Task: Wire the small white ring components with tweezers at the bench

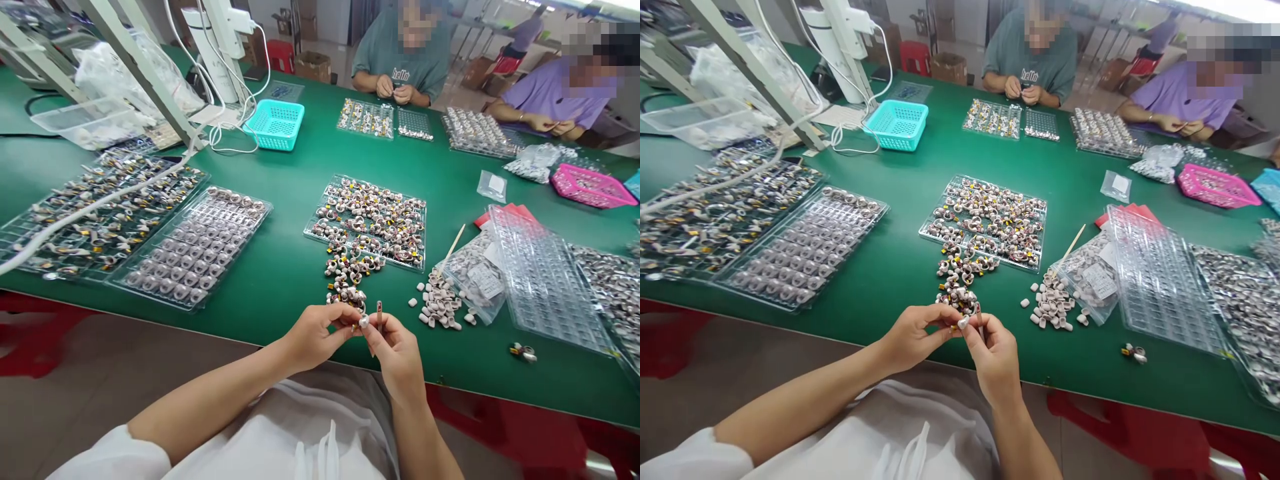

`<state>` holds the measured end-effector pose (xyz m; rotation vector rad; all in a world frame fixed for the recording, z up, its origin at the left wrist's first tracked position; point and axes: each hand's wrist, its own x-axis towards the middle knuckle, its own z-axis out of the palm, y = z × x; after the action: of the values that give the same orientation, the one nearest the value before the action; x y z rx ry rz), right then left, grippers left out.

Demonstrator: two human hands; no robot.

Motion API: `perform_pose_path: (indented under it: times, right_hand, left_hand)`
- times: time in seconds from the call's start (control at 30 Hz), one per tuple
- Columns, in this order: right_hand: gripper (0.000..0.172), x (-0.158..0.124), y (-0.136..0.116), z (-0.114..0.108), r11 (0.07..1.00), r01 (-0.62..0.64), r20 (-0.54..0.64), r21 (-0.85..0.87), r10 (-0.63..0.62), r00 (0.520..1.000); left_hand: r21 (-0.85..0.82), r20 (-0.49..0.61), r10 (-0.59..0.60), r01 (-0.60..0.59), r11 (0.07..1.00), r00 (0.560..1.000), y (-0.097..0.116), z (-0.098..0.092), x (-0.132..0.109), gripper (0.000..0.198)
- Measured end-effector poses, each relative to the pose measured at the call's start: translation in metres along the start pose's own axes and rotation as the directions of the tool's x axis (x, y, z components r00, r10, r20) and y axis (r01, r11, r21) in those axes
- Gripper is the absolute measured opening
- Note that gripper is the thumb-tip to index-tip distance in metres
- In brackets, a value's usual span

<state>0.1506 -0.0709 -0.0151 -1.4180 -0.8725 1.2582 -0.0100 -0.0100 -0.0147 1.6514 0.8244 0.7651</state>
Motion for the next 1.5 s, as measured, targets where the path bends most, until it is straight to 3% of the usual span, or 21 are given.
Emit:
perform_pose_path:
  times: [0.2,0.57,0.73,0.83,0.93,1.17,1.5]
  right_hand:
    - [0.024,-0.001,-0.001,0.000,0.999,-0.004,0.020,-0.048,0.005,1.000]
    - [0.027,0.002,-0.008,-0.010,0.984,-0.016,0.150,-0.179,0.043,0.988]
    - [0.016,-0.001,-0.010,-0.009,0.952,0.183,0.141,-0.246,-0.152,0.978]
    - [0.013,-0.003,-0.007,-0.009,0.873,0.381,0.165,-0.305,-0.346,0.924]
    - [0.019,-0.005,0.000,-0.009,0.765,0.530,0.203,-0.367,-0.490,0.848]
    - [0.029,-0.003,0.006,-0.008,0.530,0.713,0.225,-0.458,-0.708,0.670]
    - [0.030,0.000,0.016,-0.005,0.427,0.730,0.214,-0.533,-0.767,0.605]
  left_hand:
    - [0.019,0.023,-0.007,0.007,1.000,1.000,0.001,-0.006,0.002,0.010]
    - [-0.125,0.035,-0.165,0.168,0.978,0.986,-0.003,-0.005,0.001,0.011]
    - [-0.369,0.038,-0.323,0.314,0.875,0.946,-0.002,-0.002,0.002,0.011]
    - [-0.499,0.063,-0.400,0.376,0.781,0.914,-0.001,-0.002,0.003,0.015]
    - [-0.545,0.082,-0.410,0.385,0.745,0.909,0.000,-0.003,0.005,0.020]
    - [-0.611,0.162,-0.370,0.387,0.690,0.915,0.003,-0.005,0.004,0.029]
    - [-0.666,0.111,-0.366,0.342,0.663,0.924,0.003,0.002,0.001,0.028]
